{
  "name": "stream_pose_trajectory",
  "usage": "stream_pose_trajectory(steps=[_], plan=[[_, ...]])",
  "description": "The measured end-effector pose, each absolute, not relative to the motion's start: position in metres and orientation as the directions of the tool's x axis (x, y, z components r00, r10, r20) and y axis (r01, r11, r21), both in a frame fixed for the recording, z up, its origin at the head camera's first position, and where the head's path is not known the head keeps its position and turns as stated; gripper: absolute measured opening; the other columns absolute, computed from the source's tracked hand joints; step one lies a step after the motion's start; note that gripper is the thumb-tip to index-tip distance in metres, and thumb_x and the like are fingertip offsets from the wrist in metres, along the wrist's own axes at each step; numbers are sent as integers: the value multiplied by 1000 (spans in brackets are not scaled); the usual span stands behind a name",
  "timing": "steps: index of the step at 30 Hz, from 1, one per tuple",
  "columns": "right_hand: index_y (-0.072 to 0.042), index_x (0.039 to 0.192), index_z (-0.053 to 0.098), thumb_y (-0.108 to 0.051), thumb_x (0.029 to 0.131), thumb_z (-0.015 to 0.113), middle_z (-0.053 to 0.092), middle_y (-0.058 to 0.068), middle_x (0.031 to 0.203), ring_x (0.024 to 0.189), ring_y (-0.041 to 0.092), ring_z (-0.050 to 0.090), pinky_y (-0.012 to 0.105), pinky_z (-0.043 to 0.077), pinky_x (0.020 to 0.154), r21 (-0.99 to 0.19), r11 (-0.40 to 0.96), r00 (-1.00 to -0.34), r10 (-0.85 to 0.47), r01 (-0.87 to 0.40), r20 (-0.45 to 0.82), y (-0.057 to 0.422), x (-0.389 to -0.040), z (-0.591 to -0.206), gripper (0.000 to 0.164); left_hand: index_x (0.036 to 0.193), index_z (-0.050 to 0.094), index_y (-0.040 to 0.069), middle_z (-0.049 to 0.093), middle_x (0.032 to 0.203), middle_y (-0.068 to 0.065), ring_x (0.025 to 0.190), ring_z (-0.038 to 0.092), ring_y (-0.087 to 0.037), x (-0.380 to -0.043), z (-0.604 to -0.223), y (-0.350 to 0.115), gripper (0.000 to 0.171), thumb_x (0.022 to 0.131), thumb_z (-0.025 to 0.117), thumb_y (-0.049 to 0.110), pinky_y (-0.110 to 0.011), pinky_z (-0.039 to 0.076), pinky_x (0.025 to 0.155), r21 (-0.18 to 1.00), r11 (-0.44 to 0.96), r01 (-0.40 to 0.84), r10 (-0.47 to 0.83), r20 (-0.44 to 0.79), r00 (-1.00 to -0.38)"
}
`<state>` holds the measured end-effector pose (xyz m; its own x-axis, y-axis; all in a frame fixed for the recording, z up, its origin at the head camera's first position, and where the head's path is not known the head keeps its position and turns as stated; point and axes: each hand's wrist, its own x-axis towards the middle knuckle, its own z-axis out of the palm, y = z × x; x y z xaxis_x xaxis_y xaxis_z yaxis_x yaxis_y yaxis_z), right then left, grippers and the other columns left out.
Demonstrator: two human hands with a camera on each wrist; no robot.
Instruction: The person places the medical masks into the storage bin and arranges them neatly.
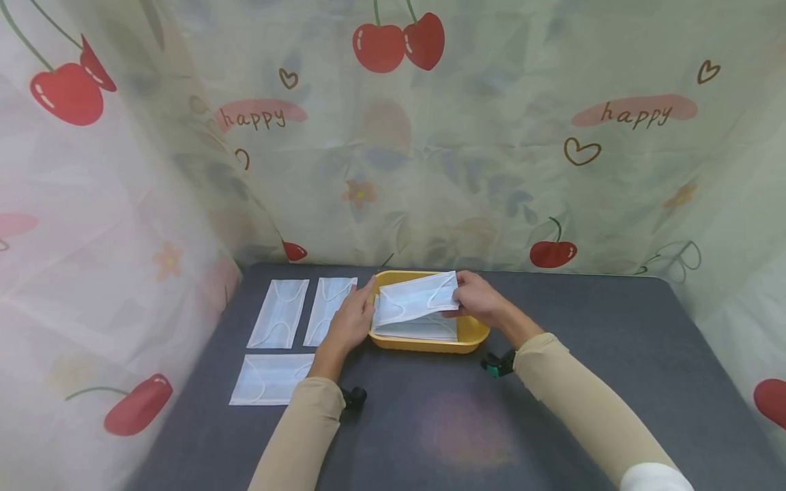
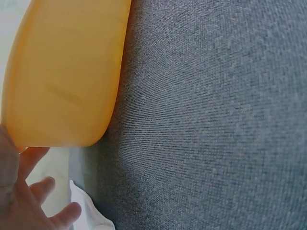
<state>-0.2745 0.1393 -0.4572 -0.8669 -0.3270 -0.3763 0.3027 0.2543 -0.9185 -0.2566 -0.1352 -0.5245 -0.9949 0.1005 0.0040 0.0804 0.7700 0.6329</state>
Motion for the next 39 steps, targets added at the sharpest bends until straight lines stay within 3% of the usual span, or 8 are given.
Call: stream_pose_trajectory(steps=[14, 18, 21, 26, 30, 34, 37, 39], plan=[[8, 147, 38, 10, 95, 34, 51, 29, 143, 117, 32, 63, 45, 61, 93, -909, 293, -856, -340, 297, -390, 126, -275, -469, 52, 162, 29, 27, 39, 165, -4, 159, 21, -35, -258, -524, -135, 61, 103, 40, 18, -55, 23, 128, 646, 758, 93, 102, 24, -995], [9, 144, 41, 6, 95, 36, 55, 26, 138, 109, 28, 62, 35, 61, 83, -888, 400, -874, -321, 225, -366, 126, -274, -467, 49, 162, 28, 27, 38, 165, -4, 159, 21, -35, -259, -525, -135, 61, 103, 40, 18, -55, 22, 128, 647, 758, 83, 95, 16, -995], [8, 140, 45, 1, 97, 39, 58, 24, 133, 102, 26, 58, 29, 51, 77, -854, 486, -883, -298, 185, -361, 126, -273, -467, 45, 162, 29, 27, 39, 165, -3, 159, 21, -34, -259, -525, -135, 61, 104, 41, 18, -54, 21, 128, 648, 758, 76, 91, 11, -996], [10, 151, 30, -7, 99, 44, 42, 26, 151, 120, 31, 49, 41, 49, 100, -799, 569, -880, -258, 194, -398, 126, -270, -464, 57, 162, 30, 26, 38, 166, -3, 159, 20, -34, -258, -524, -134, 60, 103, 41, 17, -54, 20, 129, 660, 748, 70, 86, 8, -996], [9, 158, 14, -8, 97, 44, 28, 28, 162, 137, 36, 40, 52, 35, 121, -759, 620, -879, -230, 199, -418, 129, -267, -461, 70, 162, 30, 26, 38, 166, -4, 160, 19, -33, -257, -524, -133, 60, 103, 41, 17, -53, 19, 129, 667, 742, 62, 82, 1, -997], [10, 158, 14, -6, 95, 44, 26, 29, 164, 135, 36, 39, 49, 37, 118, -751, 639, -882, -243, 167, -403, 132, -267, -458, 72, 162, 29, 28, 37, 166, -3, 160, 19, -33, -257, -523, -133, 61, 103, 41, 16, -53, 19, 129, 662, 747, 57, 81, -6, -997], [13, 153, 26, -5, 94, 46, 58, 27, 121, 94, 29, 54, 38, 46, 85, -762, 635, -885, -272, 131, -379, 133, -267, -458, 65, 162, 28, 28, 38, 166, -2, 160, 20, -33, -257, -523, -133, 62, 103, 41, 16, -52, 20, 129, 656, 752, 62, 83, -2, -997], [12, 139, 42, -5, 95, 49, 54, 13, 84, 68, 19, 44, 31, 39, 67, -759, 641, -886, -281, 112, -368, 134, -267, -458, 48, 162, 29, 28, 38, 165, -2, 160, 20, -34, -257, -524, -133, 61, 103, 42, 16, -52, 20, 129, 658, 750, 63, 84, 1, -997]])
